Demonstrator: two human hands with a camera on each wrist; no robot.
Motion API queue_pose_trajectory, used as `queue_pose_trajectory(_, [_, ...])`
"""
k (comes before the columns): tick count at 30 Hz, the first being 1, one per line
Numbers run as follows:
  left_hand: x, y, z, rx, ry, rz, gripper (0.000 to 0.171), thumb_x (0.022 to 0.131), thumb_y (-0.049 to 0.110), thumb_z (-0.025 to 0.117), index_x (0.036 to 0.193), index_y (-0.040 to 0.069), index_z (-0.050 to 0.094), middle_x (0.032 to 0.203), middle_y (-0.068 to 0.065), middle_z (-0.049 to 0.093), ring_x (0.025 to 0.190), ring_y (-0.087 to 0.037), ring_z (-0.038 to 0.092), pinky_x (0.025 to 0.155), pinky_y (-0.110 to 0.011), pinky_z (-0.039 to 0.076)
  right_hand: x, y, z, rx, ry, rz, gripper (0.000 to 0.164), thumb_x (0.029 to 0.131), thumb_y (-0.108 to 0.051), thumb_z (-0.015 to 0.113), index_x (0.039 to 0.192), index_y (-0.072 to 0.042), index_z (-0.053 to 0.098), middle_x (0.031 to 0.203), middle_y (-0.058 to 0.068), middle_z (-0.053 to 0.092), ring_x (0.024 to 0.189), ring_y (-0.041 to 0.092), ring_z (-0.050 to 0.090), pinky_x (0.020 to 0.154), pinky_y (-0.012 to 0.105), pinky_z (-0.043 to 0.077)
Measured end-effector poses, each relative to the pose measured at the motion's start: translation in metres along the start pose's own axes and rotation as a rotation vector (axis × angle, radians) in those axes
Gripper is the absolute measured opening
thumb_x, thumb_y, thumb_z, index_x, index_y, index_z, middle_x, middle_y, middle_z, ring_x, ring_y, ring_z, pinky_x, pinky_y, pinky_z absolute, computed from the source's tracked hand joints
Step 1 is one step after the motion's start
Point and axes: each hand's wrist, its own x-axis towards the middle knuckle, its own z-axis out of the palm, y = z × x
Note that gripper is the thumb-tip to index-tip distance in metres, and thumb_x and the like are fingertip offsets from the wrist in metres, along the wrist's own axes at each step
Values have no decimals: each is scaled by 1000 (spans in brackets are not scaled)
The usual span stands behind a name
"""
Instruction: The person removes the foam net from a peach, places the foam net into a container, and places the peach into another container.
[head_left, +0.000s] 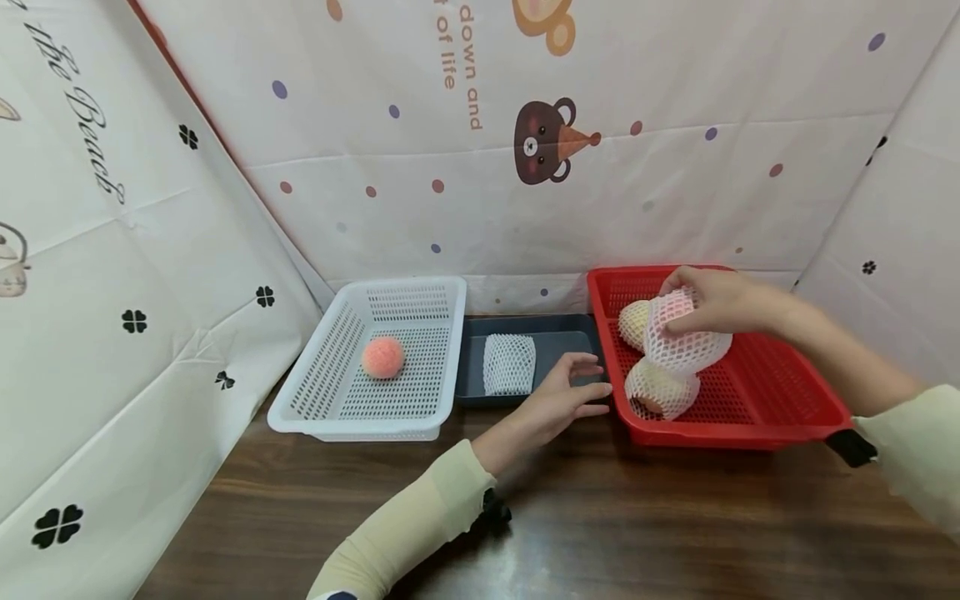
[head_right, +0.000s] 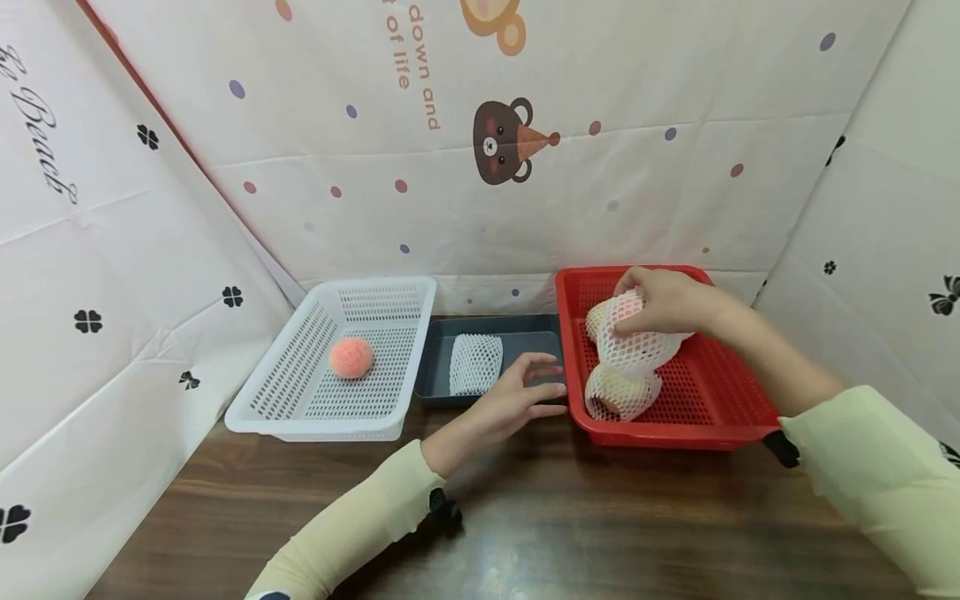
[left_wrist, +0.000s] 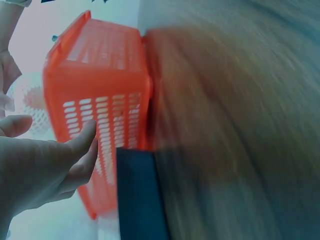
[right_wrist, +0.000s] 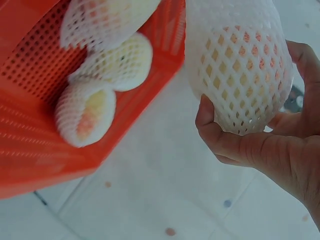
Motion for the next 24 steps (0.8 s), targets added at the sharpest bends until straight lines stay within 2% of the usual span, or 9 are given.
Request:
queue_pose_trajectory(6, [-23, 12, -23, 144, -36, 102, 55, 100, 1, 62, 148, 4, 35, 146, -12, 44, 118, -26, 59, 102, -46, 53, -2, -26, 13, -19, 59, -60, 68, 76, -33, 87, 127, -5, 52, 114, 16, 61, 94, 26, 59, 68, 37, 60])
queue_pose_trajectory(9, [-35, 18, -35, 259, -33, 150, 54, 101, 3, 60, 148, 3, 35, 148, -12, 44, 122, -29, 60, 101, -46, 53, -3, -39, 20, 4, 85, -102, 71, 72, -33, 90, 127, -7, 53, 116, 15, 61, 97, 26, 60, 70, 37, 62])
queue_pose_trajectory(14, [-54, 27, -51, 527, 12, 211, 50, 102, 13, 61, 147, 12, 39, 152, -10, 43, 132, -30, 55, 101, -44, 54, -5, -66, 34, 31, 116, -158, 73, 68, -31, 93, 126, -10, 55, 118, 14, 60, 101, 29, 59, 70, 38, 63])
queue_pose_trajectory(17, [-67, 32, -57, 640, 45, 236, 49, 102, 17, 62, 146, 17, 41, 153, -5, 44, 134, -27, 53, 101, -39, 53, -5, -81, 46, 33, 132, -197, 71, 67, -29, 92, 126, -11, 57, 119, 15, 59, 100, 29, 59, 71, 39, 62])
queue_pose_trajectory(20, [-79, 34, -61, 682, 70, 273, 50, 101, 14, 63, 146, 16, 42, 153, -3, 44, 133, -28, 53, 102, -37, 52, -4, -93, 58, 35, 136, -233, 66, 69, -28, 90, 126, -13, 59, 117, 14, 59, 97, 27, 59, 70, 37, 62])
queue_pose_trajectory(24, [-92, 35, -67, 719, 88, 314, 50, 100, 12, 63, 146, 11, 43, 153, -9, 44, 132, -31, 54, 101, -37, 53, -2, -105, 77, 24, 159, -282, 62, 69, -27, 88, 123, -14, 61, 117, 13, 59, 95, 26, 58, 71, 36, 59])
